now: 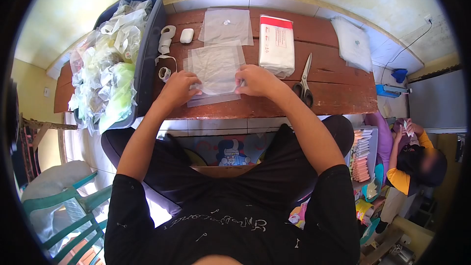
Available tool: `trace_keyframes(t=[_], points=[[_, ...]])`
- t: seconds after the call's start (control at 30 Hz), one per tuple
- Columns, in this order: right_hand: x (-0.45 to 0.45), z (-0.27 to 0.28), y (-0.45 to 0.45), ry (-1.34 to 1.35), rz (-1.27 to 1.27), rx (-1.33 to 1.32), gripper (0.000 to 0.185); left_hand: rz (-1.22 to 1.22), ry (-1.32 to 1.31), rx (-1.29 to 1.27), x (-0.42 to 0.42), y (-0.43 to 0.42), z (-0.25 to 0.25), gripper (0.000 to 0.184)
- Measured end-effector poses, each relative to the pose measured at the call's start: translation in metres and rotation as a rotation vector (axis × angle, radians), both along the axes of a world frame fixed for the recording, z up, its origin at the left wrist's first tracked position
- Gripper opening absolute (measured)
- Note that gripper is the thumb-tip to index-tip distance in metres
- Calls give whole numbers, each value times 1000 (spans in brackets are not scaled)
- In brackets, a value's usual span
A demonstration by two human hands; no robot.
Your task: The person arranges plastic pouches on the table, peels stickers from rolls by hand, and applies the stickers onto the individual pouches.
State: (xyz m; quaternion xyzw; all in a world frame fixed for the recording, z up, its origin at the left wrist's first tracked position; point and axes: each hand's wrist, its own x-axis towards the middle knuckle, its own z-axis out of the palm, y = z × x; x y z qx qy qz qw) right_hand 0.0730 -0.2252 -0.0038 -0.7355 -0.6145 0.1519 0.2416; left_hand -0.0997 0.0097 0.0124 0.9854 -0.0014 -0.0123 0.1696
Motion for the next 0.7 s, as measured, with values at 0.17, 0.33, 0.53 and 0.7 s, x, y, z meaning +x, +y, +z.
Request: trace_keyframes(t=[0.17, 0.33, 0.53, 0.7], points=[[-10, 6, 18, 76, -137, 175, 14, 194, 82, -4, -10, -16, 21, 19], [-27, 8, 53, 107, -219, 253, 12, 368, -8, -22, -15, -8, 8, 21], [-54, -10, 104, 169, -219, 313, 13, 579, -208, 145, -14, 16, -2, 39], [-69, -30, 142, 39, -169, 330, 30, 644, -31, 42, -13, 33, -26, 42]])
